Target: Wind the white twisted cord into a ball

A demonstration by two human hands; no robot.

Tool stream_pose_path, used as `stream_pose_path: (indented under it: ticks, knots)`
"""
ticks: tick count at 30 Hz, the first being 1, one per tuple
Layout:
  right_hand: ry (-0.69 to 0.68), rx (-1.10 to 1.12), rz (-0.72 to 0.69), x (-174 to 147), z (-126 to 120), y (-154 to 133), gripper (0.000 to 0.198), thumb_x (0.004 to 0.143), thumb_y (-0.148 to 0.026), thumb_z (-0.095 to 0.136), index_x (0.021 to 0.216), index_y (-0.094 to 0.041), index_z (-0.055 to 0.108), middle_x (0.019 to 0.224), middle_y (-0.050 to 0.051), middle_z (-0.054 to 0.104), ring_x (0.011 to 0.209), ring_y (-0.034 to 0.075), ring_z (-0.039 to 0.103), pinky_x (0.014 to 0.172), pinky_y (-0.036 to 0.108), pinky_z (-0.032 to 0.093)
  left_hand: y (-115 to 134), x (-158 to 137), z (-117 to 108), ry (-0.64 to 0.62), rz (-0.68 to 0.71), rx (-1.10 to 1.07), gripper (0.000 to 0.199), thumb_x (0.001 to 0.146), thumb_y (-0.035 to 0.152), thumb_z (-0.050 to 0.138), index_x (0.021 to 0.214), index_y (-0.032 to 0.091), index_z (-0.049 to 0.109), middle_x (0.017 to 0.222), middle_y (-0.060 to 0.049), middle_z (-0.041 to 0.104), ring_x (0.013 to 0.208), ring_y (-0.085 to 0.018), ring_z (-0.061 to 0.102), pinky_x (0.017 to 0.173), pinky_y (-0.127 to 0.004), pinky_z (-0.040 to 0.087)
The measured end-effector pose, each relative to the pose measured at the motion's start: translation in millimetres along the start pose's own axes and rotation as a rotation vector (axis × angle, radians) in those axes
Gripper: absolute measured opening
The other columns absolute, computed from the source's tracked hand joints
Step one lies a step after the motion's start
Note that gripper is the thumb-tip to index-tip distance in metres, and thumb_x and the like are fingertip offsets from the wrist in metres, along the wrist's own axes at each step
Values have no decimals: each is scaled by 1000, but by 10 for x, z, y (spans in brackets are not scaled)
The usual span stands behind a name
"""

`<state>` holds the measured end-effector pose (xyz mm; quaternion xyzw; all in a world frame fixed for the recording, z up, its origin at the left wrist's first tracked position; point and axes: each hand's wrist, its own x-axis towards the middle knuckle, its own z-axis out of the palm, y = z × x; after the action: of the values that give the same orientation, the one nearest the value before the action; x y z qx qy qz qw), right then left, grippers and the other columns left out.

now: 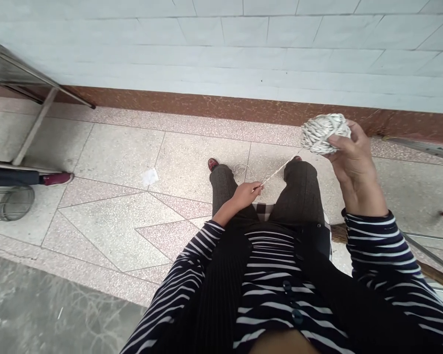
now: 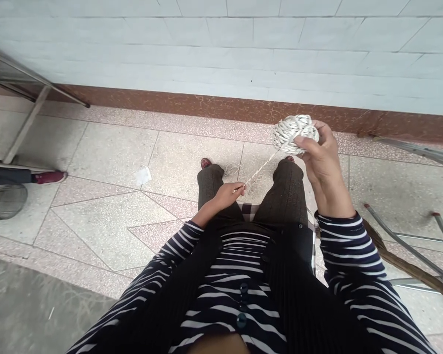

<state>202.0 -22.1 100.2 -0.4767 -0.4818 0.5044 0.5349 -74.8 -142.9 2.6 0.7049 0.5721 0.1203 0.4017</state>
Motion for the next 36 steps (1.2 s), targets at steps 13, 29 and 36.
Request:
stream_pose_path:
  ticks: [13, 29, 36]
  knots:
    - [-502, -88, 474, -788, 331, 602, 64, 54, -47, 95, 107, -24, 69, 100, 3, 68, 90, 23, 64, 82, 37, 57, 209, 424, -651, 212, 302, 103, 33, 114, 30, 50, 118, 20, 82, 107, -7, 83, 103, -21, 74, 131, -46, 38]
    - [-276, 268, 279, -506, 224, -248, 84, 49, -46, 95, 128, -36, 69, 137, 9, 73, 135, 42, 65, 100, 61, 64, -22, 614, -40, 64, 140, -450, 31, 104, 25, 53, 113, 13, 80, 96, -7, 82, 97, -16, 76, 101, -29, 54]
    - [-220, 292, 46, -327, 220, -793, 90, 54, -49, 97, 138, -41, 66, 126, 9, 75, 134, 43, 65, 106, 64, 61, -184, 514, -19, 27, 85, -394, 24, 98, 23, 56, 92, 15, 77, 99, -5, 82, 98, -16, 74, 98, -27, 53]
